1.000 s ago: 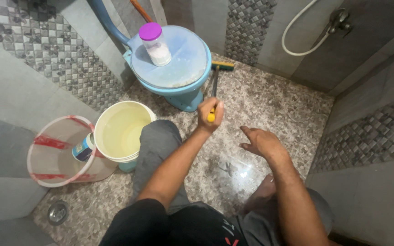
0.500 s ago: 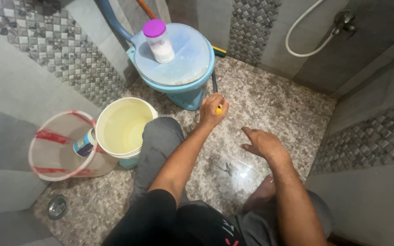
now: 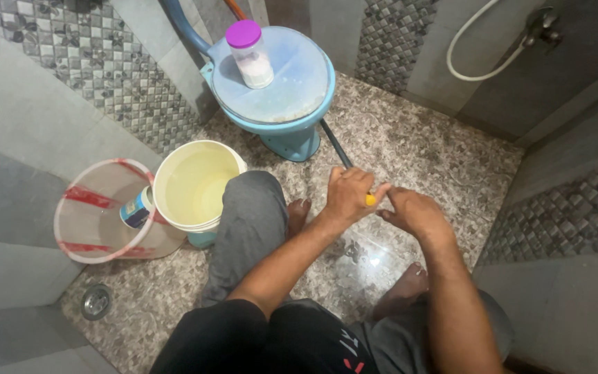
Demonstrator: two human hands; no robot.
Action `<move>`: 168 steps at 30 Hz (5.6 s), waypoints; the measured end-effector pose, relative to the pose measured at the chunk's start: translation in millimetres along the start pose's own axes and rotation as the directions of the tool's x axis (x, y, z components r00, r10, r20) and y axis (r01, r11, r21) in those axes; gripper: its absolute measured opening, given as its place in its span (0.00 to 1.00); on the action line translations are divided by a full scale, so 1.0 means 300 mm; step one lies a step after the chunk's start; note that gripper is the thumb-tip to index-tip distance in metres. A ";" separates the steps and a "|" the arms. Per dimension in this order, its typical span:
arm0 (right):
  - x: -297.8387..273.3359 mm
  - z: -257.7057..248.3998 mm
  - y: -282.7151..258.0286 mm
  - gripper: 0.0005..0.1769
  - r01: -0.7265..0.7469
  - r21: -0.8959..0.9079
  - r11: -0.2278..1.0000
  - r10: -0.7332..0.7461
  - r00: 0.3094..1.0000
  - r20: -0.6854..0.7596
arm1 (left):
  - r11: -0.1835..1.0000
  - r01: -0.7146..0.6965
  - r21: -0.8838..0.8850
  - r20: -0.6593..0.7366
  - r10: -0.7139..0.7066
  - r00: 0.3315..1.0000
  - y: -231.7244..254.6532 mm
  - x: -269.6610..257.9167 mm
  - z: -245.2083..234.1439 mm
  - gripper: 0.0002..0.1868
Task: The person assembles a squeegee by inserting the handle into the head and then uses the tool to scrub the bathroom floor near a toilet.
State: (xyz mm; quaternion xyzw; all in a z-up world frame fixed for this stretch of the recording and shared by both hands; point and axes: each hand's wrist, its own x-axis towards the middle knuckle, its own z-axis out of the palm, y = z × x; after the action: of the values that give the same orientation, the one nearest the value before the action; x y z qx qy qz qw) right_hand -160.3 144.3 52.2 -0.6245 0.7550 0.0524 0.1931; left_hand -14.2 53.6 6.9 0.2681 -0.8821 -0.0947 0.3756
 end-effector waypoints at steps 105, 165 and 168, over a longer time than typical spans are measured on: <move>0.517 0.122 -0.168 0.12 0.870 0.471 0.146 0.581 0.310 -0.753 | 0.862 0.172 -0.478 -0.227 -0.310 0.923 -0.498 0.342 -0.234 0.04; 0.330 0.147 -0.335 0.08 0.716 0.323 0.619 0.172 0.278 -0.945 | 0.872 0.229 -0.433 -0.156 -0.323 0.933 -0.577 0.313 -0.209 0.03; 0.398 0.136 -0.265 0.09 0.606 0.473 0.639 0.257 0.412 -0.874 | 0.885 0.209 -0.417 -0.178 -0.305 0.936 -0.563 0.311 -0.209 0.03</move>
State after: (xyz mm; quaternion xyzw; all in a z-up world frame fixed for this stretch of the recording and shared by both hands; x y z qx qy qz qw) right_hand -92.0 30.3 -15.2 -0.4976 0.6039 -0.6227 0.0032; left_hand 44.9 -136.6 45.6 0.3122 -0.7499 -0.2855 0.5086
